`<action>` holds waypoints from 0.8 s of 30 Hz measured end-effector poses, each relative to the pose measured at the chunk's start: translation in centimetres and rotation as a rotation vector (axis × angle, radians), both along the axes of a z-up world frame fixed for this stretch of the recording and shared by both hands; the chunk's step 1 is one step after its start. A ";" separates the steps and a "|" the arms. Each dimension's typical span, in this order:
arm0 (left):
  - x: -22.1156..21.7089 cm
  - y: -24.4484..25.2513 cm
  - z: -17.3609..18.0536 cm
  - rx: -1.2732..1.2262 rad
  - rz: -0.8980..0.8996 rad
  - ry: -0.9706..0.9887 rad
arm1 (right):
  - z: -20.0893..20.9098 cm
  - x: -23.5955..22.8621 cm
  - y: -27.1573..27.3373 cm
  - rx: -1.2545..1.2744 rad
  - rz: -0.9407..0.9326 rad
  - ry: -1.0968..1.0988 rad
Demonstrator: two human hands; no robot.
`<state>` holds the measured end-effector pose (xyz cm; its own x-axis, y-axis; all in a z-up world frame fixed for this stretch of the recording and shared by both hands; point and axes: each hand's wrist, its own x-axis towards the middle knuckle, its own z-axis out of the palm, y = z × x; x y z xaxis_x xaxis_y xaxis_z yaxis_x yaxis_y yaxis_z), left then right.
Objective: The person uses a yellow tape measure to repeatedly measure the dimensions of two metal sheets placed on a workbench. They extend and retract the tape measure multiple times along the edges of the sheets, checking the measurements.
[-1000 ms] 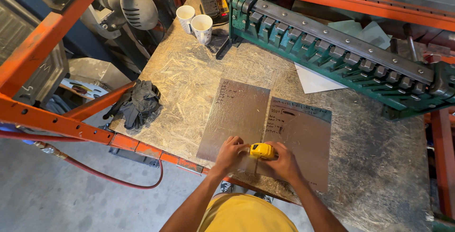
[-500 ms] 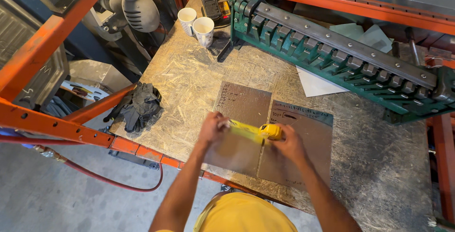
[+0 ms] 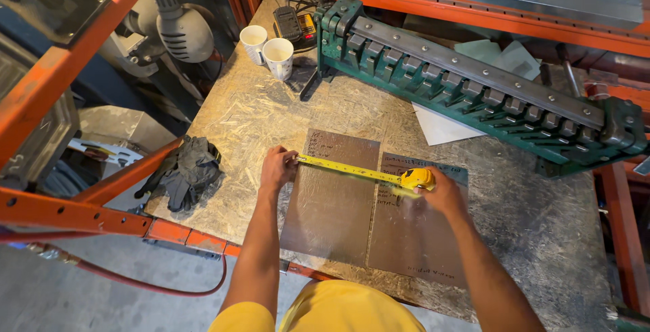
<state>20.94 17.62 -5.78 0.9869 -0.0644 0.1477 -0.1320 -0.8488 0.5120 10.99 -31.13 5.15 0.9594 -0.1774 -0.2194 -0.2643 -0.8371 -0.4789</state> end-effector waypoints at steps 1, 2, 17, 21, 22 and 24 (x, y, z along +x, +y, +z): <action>0.3 -0.2 -0.4 -0.003 -0.004 0.000 | -0.6 0.3 -0.6 -0.003 -0.004 0.000; 0.3 -0.1 -0.8 0.034 0.004 0.007 | -1.2 0.6 -1.0 -0.031 -0.006 0.008; 0.7 0.7 1.6 0.174 -0.174 0.024 | -2.5 2.0 -1.2 -0.103 -0.033 0.051; 0.9 0.9 1.1 0.166 -0.169 0.016 | -2.2 2.1 -1.1 -0.079 -0.034 0.058; 0.9 1.0 1.1 0.166 -0.169 0.017 | -2.1 2.1 -1.0 -0.078 -0.034 0.059; 1.0 1.1 1.1 0.140 -0.178 0.025 | -2.1 2.2 -1.0 -0.083 -0.027 0.068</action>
<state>21.91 18.68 -4.72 0.9615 -0.2556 0.1011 -0.2746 -0.8763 0.3958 13.21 -32.15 3.09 0.9372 -0.2237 -0.2675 -0.3173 -0.8653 -0.3881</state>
